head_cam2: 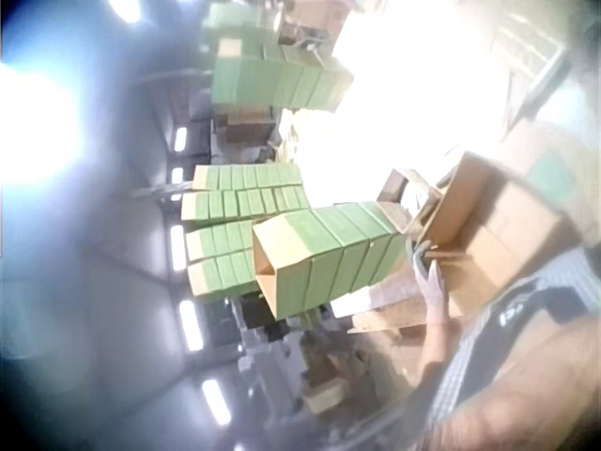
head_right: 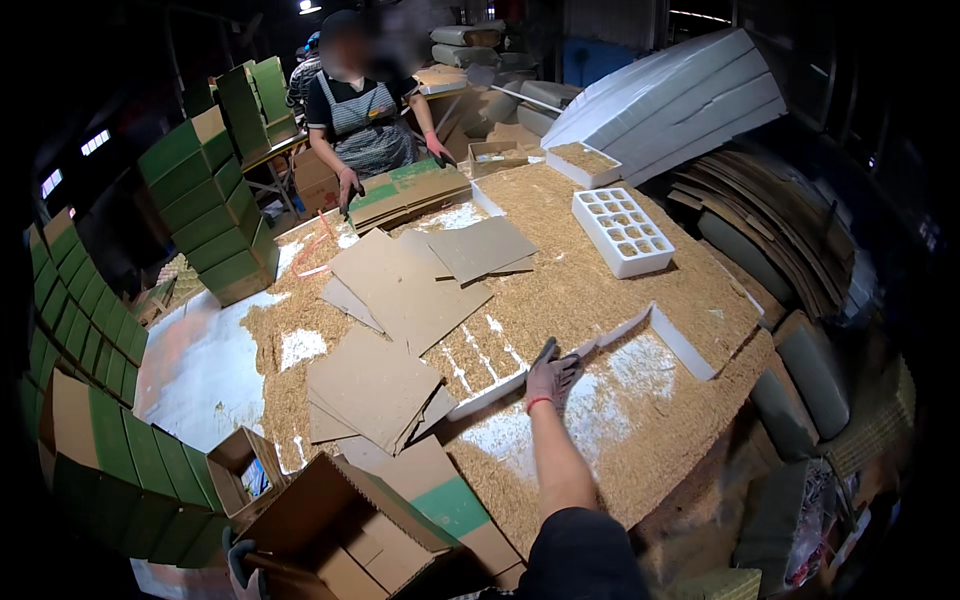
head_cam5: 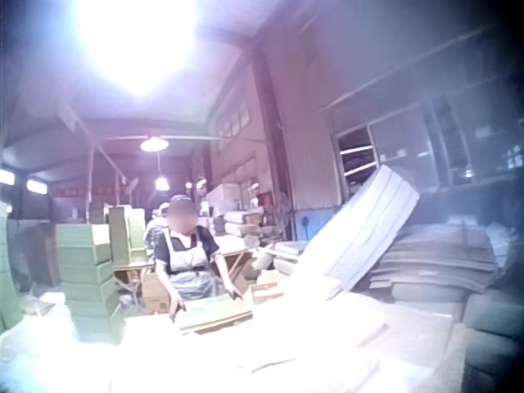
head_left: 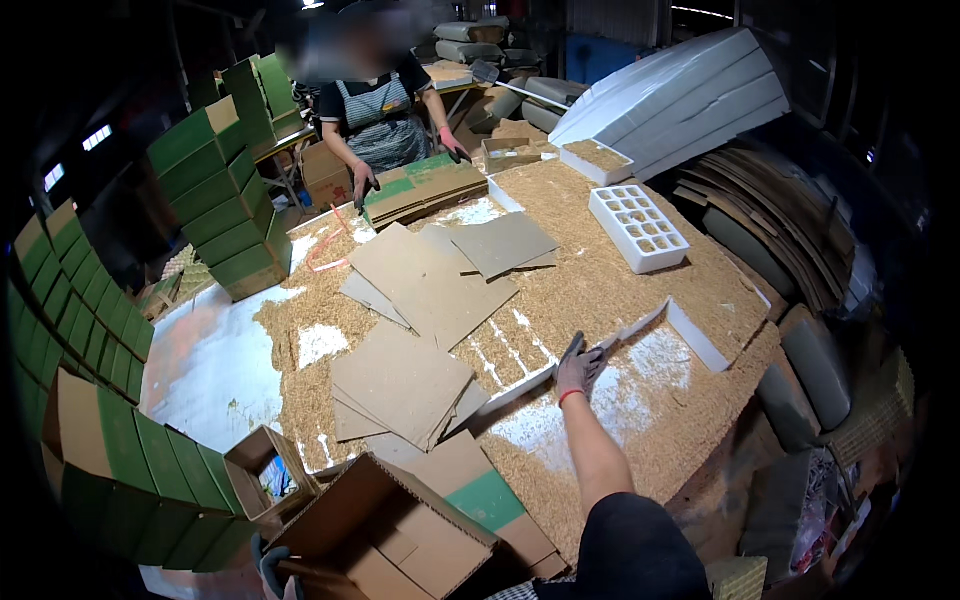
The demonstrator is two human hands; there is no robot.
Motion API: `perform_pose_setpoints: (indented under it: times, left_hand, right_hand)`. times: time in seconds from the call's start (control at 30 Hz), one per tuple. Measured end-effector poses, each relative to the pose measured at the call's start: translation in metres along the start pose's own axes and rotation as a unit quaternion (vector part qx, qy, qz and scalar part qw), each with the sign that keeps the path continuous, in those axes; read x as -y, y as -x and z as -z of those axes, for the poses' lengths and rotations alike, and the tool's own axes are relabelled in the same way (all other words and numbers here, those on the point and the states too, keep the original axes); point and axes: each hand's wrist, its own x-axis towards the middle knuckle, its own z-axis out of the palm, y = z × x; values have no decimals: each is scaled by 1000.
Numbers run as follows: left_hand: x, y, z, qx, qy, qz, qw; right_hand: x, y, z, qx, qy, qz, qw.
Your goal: The person assembles cardboard boxes by folding them, inserts smaller boxes and a tray filled with wood shavings into the larger boxes, and then stacks the completed boxes on top of each other.
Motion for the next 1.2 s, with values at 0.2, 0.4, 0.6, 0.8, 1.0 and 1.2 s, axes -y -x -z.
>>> perform_pose_setpoints:
  times: [0.2,0.4,0.6,0.8,1.0,1.2]
  left_hand:
    - [8,-8,-5,-11,-54,-45,998]
    - [17,-5,1,4,16,-11,1000]
    - [57,-35,14,39,20,-87,995]
    - [0,-79,-15,114,-47,-126,984]
    - [-53,-68,-48,103,-25,-165,981]
    - [-31,-52,-16,122,31,-123,984]
  right_hand:
    - [26,-6,-25,81,-540,-24,837]
    - [32,14,82,160,-598,-53,784]
    - [15,31,220,422,-582,-45,694]
    - [56,106,302,585,-463,-18,666]
    - [118,173,331,618,-157,392,663]
    - [107,234,254,715,124,413,551]
